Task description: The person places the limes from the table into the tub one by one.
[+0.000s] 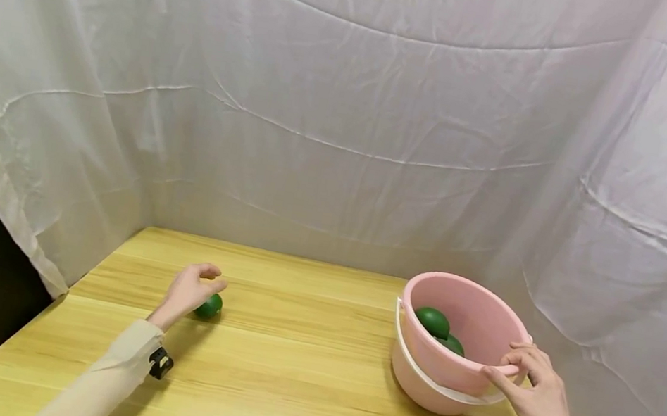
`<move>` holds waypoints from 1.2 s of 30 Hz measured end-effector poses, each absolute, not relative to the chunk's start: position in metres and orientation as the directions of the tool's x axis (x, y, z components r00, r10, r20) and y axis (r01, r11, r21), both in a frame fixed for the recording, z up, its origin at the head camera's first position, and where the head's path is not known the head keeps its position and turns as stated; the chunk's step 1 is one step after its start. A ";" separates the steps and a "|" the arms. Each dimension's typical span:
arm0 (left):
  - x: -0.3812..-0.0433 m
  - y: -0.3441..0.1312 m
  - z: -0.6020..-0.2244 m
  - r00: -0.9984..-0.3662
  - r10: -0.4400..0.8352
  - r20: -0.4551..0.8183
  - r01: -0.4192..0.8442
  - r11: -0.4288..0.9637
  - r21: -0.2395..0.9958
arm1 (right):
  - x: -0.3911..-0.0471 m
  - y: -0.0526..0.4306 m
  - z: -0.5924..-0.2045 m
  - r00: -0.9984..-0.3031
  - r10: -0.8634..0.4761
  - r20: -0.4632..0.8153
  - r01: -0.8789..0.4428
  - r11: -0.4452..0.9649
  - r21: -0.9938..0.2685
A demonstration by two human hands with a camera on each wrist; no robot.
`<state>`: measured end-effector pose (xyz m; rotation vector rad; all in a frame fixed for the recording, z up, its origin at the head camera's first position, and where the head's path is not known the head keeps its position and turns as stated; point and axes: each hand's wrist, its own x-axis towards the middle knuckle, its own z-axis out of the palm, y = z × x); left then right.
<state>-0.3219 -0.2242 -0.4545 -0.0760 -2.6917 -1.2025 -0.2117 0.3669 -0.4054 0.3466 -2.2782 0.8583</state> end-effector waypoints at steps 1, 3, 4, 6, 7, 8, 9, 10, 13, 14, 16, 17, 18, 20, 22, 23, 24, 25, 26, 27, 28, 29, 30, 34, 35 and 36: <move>-0.322 -0.226 -0.455 -0.982 -0.022 0.186 0.121 0.680 0.723 | -0.212 0.367 -0.405 -0.742 -0.009 0.671 -0.450 0.749 -0.487; -0.321 -0.231 -0.457 -0.989 0.001 0.147 0.106 0.695 0.711 | -0.212 0.367 -0.405 -0.742 -0.008 0.671 -0.448 0.750 -0.486; -0.320 -0.233 -0.457 -0.992 0.014 0.122 0.097 0.701 0.706 | -0.212 0.367 -0.405 -0.741 -0.009 0.672 -0.450 0.749 -0.486; -0.318 -0.237 -0.458 -0.996 0.041 0.073 0.081 0.701 0.708 | -0.212 0.367 -0.406 -0.737 -0.012 0.676 -0.457 0.746 -0.484; -0.317 -0.239 -0.458 -0.997 0.053 0.048 0.071 0.697 0.714 | -0.212 0.367 -0.406 -0.735 -0.014 0.678 -0.461 0.744 -0.485; -0.316 -0.241 -0.458 -0.998 0.061 0.025 0.060 0.690 0.721 | -0.212 0.367 -0.406 -0.733 -0.017 0.680 -0.464 0.743 -0.482; -0.316 -0.243 -0.458 -0.998 0.068 0.005 0.050 0.682 0.730 | -0.212 0.367 -0.406 -0.731 -0.018 0.682 -0.467 0.742 -0.482; -0.316 -0.244 -0.458 -0.997 0.073 -0.006 0.045 0.674 0.737 | -0.213 0.367 -0.406 -0.730 -0.018 0.683 -0.469 0.741 -0.481; -0.317 -0.247 -0.458 -0.996 0.081 -0.036 0.026 0.656 0.754 | -0.213 0.367 -0.406 -0.731 -0.019 0.682 -0.467 0.743 -0.480; -0.318 -0.247 -0.458 -0.996 0.085 -0.042 0.024 0.656 0.754 | -0.213 0.367 -0.406 -0.731 -0.018 0.682 -0.465 0.745 -0.479; -0.319 -0.247 -0.459 -0.994 0.093 -0.054 0.021 0.658 0.753 | -0.213 0.368 -0.406 -0.732 -0.017 0.681 -0.462 0.746 -0.479; -0.319 -0.247 -0.460 -0.994 0.097 -0.058 0.021 0.662 0.749 | -0.213 0.367 -0.406 -0.733 -0.016 0.680 -0.461 0.747 -0.480; -0.319 -0.246 -0.461 -0.993 0.101 -0.062 0.022 0.668 0.744 | -0.213 0.367 -0.406 -0.734 -0.016 0.679 -0.460 0.747 -0.480; -0.319 -0.245 -0.463 -0.992 0.108 -0.070 0.022 0.678 0.734 | -0.213 0.367 -0.406 -0.735 -0.015 0.678 -0.459 0.747 -0.480; -0.319 -0.242 -0.466 -0.991 0.109 -0.075 0.020 0.684 0.729 | -0.213 0.367 -0.406 -0.736 -0.015 0.677 -0.457 0.748 -0.481; -0.319 -0.241 -0.467 -0.992 0.103 -0.077 0.015 0.685 0.728 | -0.213 0.367 -0.406 -0.737 -0.014 0.676 -0.456 0.748 -0.482; -0.320 -0.239 -0.467 -0.992 0.102 -0.075 0.016 0.685 0.729 | -0.213 0.367 -0.406 -0.737 -0.013 0.676 -0.456 0.748 -0.482; -0.320 -0.238 -0.468 -0.992 0.102 -0.074 0.016 0.681 0.732 | -0.213 0.367 -0.406 -0.737 -0.012 0.676 -0.455 0.749 -0.483; -0.321 -0.236 -0.469 -0.992 0.103 -0.070 0.018 0.676 0.736 | -0.213 0.367 -0.406 -0.737 -0.011 0.675 -0.453 0.749 -0.483; -0.321 -0.235 -0.469 -0.993 0.101 -0.065 0.020 0.675 0.738 | -0.213 0.367 -0.407 -0.737 -0.010 0.675 -0.453 0.749 -0.484; -0.322 -0.234 -0.470 -0.993 0.099 -0.063 0.021 0.673 0.739 | -0.213 0.368 -0.407 -0.737 -0.010 0.675 -0.453 0.749 -0.484; -0.322 -0.233 -0.470 -0.993 0.098 -0.060 0.022 0.674 0.738 | -0.213 0.368 -0.407 -0.737 -0.009 0.676 -0.453 0.748 -0.484; -0.322 -0.232 -0.471 -0.993 0.100 -0.056 0.026 0.676 0.737 | -0.213 0.368 -0.407 -0.737 -0.010 0.676 -0.454 0.749 -0.483; -0.322 -0.228 -0.472 -0.994 0.101 -0.047 0.034 0.676 0.737 | -0.213 0.368 -0.407 -0.736 -0.013 0.677 -0.456 0.749 -0.481; -0.321 -0.227 -0.472 -0.994 0.103 -0.049 0.033 0.676 0.736 | -0.213 0.368 -0.407 -0.736 -0.011 0.677 -0.456 0.747 -0.483; -0.321 -0.226 -0.472 -0.993 0.105 -0.053 0.032 0.674 0.738 | -0.213 0.368 -0.407 -0.737 -0.012 0.676 -0.455 0.748 -0.483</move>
